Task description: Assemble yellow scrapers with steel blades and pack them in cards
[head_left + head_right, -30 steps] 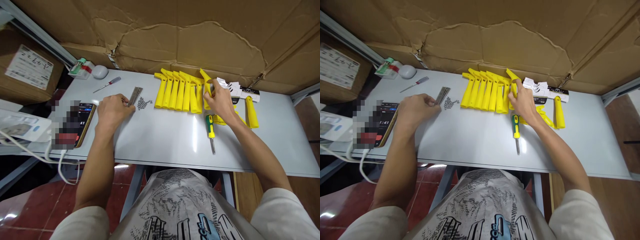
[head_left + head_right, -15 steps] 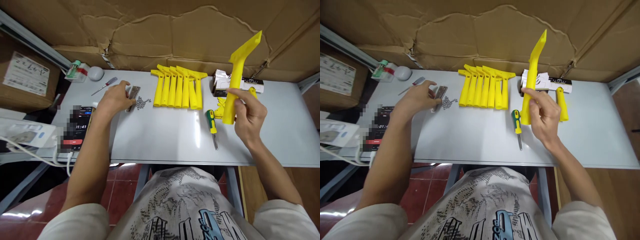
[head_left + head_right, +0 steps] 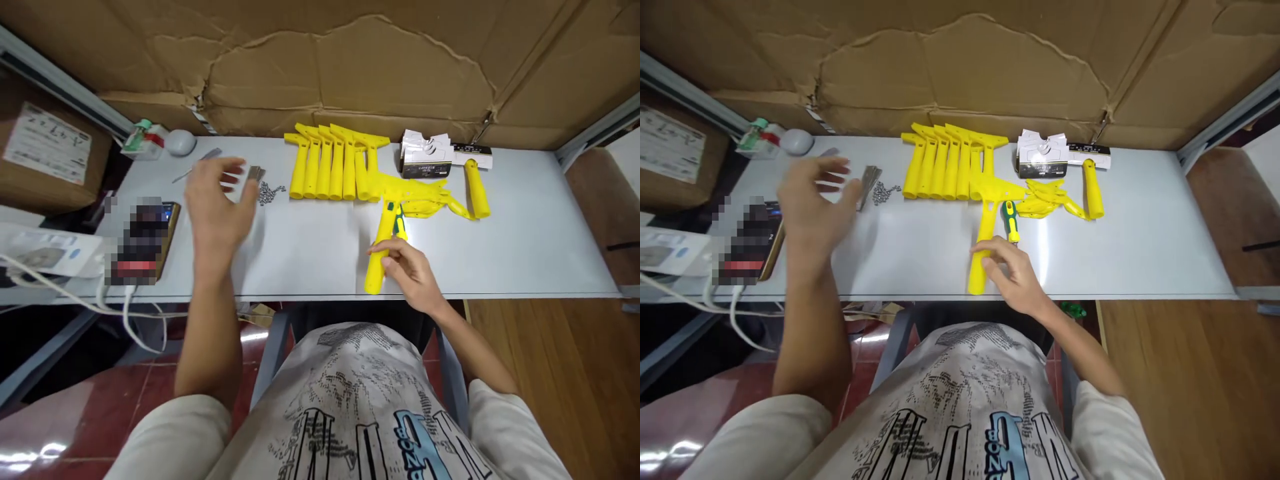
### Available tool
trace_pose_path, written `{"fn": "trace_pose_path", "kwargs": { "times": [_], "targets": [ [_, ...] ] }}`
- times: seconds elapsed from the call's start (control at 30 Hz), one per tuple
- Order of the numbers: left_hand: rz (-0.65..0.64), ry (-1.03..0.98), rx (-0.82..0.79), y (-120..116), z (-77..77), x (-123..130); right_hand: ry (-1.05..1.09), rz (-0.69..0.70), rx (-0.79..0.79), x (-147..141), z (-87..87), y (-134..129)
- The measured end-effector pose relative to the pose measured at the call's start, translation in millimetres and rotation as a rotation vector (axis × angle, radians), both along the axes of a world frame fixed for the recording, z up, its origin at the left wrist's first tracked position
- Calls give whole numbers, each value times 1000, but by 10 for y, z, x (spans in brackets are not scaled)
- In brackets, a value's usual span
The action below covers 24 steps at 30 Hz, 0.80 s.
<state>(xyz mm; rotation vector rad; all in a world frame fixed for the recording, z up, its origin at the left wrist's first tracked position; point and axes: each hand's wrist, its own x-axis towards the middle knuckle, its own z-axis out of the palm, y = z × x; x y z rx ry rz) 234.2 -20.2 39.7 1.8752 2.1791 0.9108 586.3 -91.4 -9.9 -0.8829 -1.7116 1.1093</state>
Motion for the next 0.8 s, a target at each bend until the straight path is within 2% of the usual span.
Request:
{"fn": "trace_pose_path", "kwargs": {
  "times": [0.03, 0.13, 0.2, 0.27, 0.33, 0.43, 0.6, 0.7, 0.8],
  "targets": [
    [-41, -116, 77, -207, -5, 228, -10, 31, 14, -41, -20, -3],
    [-336, -423, -53, -703, -80, 898, -45, 117, 21, -168, -111, -30],
    [-383, -552, -86, -857, -142, 1185, -81, 146, -4, -218, -180, -55],
    [-353, -625, -69, -898, -186, 1303, -120, 183, -26, -219, -226, -62],
    [-314, -672, -32, -888, -202, 1310, -173, 259, -27, -190, -235, -34],
    [-332, -707, -54, -842, -195, 1276, -250, 337, 0, -189, -218, 52],
    [-415, -624, -128, -615, -251, 1185, -256, 278, 15, -366, -197, 27],
    [-420, -445, -162, -420, -312, 1019, -258, 161, 153, -366, -126, -141],
    [-470, -145, -212, -271, -338, 849, -276, -140, 319, -200, -56, -260]
  ]
}}
